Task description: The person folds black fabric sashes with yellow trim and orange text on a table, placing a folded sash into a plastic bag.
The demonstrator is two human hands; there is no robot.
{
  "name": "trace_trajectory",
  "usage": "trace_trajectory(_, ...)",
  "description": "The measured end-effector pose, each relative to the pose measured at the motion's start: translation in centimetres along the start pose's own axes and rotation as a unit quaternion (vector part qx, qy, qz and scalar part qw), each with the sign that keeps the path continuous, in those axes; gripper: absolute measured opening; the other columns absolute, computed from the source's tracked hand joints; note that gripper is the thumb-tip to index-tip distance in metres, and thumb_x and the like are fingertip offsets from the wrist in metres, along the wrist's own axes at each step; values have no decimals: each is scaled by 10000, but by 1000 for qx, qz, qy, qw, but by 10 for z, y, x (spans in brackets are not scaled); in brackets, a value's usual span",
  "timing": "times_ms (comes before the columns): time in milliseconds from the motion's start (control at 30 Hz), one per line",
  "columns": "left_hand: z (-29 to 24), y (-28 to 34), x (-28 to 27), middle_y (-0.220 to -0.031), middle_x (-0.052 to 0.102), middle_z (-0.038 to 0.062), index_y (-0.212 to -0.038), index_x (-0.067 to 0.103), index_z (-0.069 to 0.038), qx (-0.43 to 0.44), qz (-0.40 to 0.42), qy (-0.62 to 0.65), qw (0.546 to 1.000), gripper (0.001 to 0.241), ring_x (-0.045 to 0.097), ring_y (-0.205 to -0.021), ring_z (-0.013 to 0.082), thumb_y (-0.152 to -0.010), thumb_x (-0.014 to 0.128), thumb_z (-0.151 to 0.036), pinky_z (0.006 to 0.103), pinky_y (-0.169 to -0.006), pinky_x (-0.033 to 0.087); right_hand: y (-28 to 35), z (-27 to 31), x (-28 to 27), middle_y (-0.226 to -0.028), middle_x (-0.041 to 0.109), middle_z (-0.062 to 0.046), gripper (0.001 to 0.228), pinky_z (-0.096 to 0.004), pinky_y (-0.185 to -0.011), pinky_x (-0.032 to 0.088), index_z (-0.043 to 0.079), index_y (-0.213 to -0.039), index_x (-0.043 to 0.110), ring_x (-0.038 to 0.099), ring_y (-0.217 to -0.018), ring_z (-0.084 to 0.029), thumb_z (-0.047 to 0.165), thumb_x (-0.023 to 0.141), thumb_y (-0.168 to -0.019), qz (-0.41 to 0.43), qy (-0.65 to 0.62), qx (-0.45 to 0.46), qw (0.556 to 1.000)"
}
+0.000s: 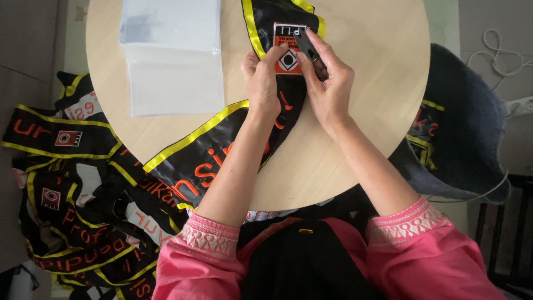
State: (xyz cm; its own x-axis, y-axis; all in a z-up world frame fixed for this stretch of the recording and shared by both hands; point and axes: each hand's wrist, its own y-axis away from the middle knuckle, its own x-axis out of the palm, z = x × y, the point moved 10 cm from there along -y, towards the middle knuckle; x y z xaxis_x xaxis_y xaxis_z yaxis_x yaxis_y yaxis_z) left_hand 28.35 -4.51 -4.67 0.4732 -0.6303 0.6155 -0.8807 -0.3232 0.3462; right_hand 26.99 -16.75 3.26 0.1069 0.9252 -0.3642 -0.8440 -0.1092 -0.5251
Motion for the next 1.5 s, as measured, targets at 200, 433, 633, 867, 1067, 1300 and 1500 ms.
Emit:
trace_trajectory(200, -2, 2, -1, -789, 662, 154, -812, 591, 3, 4, -8, -12, 1000, 218, 639, -680, 250, -623, 642, -92, 304, -608, 536, 1, 0, -1, -691, 422, 31, 269, -200, -493, 306, 42, -1185, 526, 257, -534, -69, 49, 581, -922, -5, 24, -10, 1000)
trace_trajectory(433, -13, 4, 9, -737, 670, 69, -760, 657, -21, 100, 52, -5, 994, 96, 638, -694, 147, -706, 651, -101, 257, -662, 523, 2, 13, -3, -1046, 622, -117, 286, -210, -697, 504, 15, -1181, 489, 563, -730, -86, 25, 577, -909, -11, 21, -60, 998)
trace_trajectory(633, -14, 4, 12, -743, 672, 58, -767, 656, -47, 132, 83, 5, 988, 72, 632, -679, 129, -722, 666, -102, 229, -633, 512, 3, 11, -5, -870, 616, -37, 289, -196, -476, 330, 22, -1181, 513, 301, -520, -63, 26, 602, -906, -22, 43, -58, 997)
trace_trajectory(867, -8, 3, 11, -760, 670, 83, -795, 643, -32, 107, 73, 26, 991, 114, 642, -697, 166, -717, 669, -112, 259, -632, 532, 5, 16, -3, -700, 515, -1, 302, -227, -501, 338, 46, -1206, 506, 298, -520, -91, 25, 607, -922, -26, 84, -83, 993)
trace_trajectory(1067, -10, 5, 11, -752, 663, 70, -779, 647, -20, 106, 65, 48, 991, 95, 631, -695, 147, -720, 661, -94, 255, -653, 527, 6, 14, -4, -603, 329, 11, 297, -236, -501, 304, 52, -1217, 506, 262, -517, -92, 43, 599, -935, -31, 97, -81, 992)
trace_trajectory(1300, -3, 6, 6, -709, 657, 96, -717, 626, -24, 6, 4, 40, 999, 123, 629, -651, 178, -642, 692, -96, 270, -624, 521, 6, 30, -6, -1014, 626, -104, 284, -233, -592, 468, 45, -1193, 483, 499, -601, -104, 34, 581, -927, -44, 112, -140, 983)
trace_trajectory(1500, 6, 16, 1, -747, 623, 138, -857, 479, -37, -103, -57, 62, 991, 400, 613, -658, 225, -540, 710, -110, 300, -626, 523, 6, 33, -7, -1027, 624, -114, 267, -238, -637, 504, 50, -1186, 485, 589, -701, -131, 65, 569, -933, -52, 109, -144, 982)
